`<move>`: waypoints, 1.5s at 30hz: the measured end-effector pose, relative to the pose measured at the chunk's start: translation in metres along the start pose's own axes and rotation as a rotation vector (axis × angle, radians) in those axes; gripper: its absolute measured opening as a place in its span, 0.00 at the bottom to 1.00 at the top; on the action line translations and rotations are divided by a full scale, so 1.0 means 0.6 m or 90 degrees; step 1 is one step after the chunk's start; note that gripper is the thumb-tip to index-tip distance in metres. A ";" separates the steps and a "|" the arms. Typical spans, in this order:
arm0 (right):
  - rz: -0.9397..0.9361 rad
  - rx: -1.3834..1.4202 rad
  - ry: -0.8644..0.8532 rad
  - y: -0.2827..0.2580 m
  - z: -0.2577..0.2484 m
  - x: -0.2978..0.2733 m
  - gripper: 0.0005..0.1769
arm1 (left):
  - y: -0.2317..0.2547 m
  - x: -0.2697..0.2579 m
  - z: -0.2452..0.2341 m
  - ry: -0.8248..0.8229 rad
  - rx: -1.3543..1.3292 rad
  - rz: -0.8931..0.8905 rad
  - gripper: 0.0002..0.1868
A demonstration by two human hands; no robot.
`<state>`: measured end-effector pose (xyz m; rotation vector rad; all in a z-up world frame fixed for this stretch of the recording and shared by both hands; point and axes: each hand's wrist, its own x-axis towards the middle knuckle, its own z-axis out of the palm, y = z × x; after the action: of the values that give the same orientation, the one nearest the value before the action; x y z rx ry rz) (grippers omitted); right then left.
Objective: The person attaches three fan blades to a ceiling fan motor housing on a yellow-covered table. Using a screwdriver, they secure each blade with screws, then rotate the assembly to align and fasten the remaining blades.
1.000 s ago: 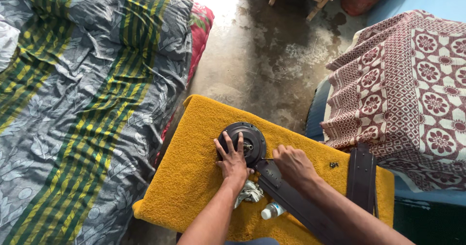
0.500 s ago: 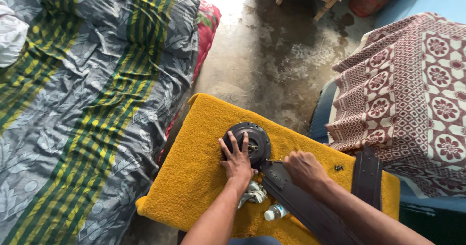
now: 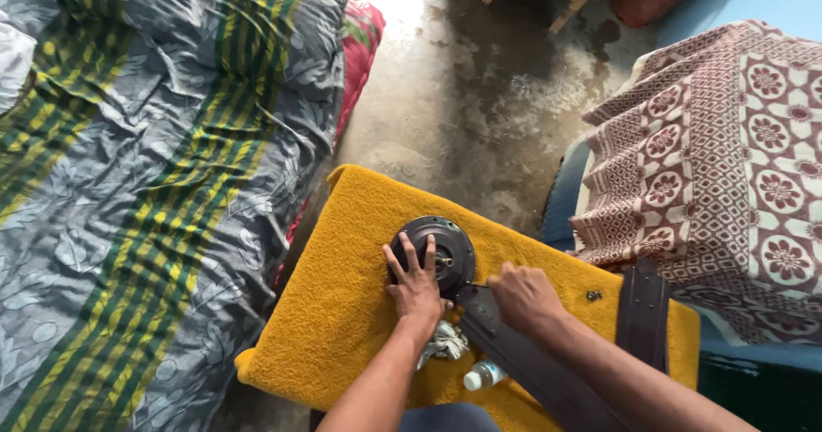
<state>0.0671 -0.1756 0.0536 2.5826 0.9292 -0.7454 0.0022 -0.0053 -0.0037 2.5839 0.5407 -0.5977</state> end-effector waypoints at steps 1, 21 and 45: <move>-0.043 -0.080 0.000 -0.006 -0.002 -0.008 0.07 | 0.002 0.001 -0.001 0.003 -0.001 -0.002 0.73; 0.142 0.199 -0.110 0.047 -0.006 0.010 0.19 | 0.003 -0.006 -0.001 0.005 -0.025 -0.006 0.72; 0.299 0.384 -0.034 0.005 0.192 -0.085 0.59 | -0.032 0.078 -0.060 0.024 0.012 0.226 0.47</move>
<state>-0.0073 -0.2535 -0.0124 3.0818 0.0436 -1.0617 0.0439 0.0410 -0.0033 2.6240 0.0806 -0.4344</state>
